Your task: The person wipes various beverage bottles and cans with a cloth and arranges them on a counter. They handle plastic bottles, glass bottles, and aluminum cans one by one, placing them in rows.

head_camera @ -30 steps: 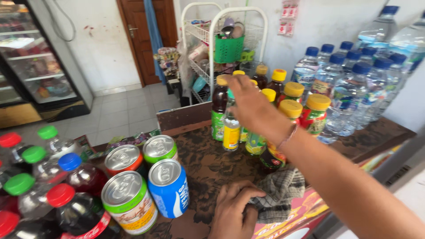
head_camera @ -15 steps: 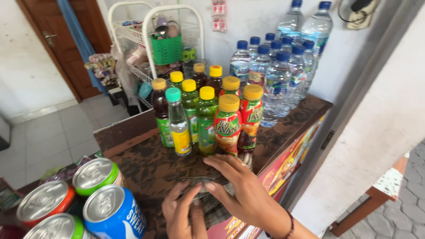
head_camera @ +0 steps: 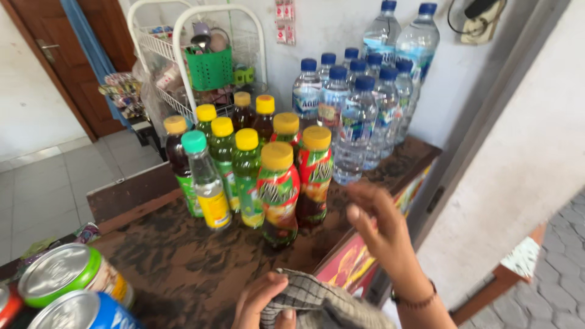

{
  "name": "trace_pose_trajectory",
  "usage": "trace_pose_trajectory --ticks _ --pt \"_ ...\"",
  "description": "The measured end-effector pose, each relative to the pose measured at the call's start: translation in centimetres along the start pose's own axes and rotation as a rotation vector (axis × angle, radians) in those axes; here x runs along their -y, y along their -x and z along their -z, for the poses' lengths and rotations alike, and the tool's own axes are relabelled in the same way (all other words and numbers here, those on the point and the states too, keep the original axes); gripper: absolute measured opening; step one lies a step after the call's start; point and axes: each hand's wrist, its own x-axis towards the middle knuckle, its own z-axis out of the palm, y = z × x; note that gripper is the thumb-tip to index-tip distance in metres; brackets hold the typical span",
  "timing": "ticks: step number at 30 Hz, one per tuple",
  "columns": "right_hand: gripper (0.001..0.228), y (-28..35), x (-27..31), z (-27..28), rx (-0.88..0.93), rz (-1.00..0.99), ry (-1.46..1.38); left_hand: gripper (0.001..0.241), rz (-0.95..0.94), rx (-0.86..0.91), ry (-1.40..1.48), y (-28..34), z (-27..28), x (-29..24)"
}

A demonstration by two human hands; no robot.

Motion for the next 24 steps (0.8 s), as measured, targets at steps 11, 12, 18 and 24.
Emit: trace_pose_trajectory --ticks 11,12,18,24 --pt "0.111 -14.1 -6.2 -0.2 -0.317 0.086 0.378 0.037 -0.071 0.172 -0.145 2.3 0.0 11.5" --pt "0.114 -14.3 -6.2 -0.7 -0.328 0.162 0.417 0.040 -0.114 0.239 -0.225 2.6 1.7 13.6" --pt "0.124 -14.5 -7.0 -2.0 -0.311 0.286 0.433 0.031 -0.015 0.368 -0.341 7.2 5.0 18.9" --pt "0.121 -14.4 -8.5 -2.1 -0.329 0.306 0.464 0.040 0.180 0.584 -0.593 2.7 9.2 17.2"
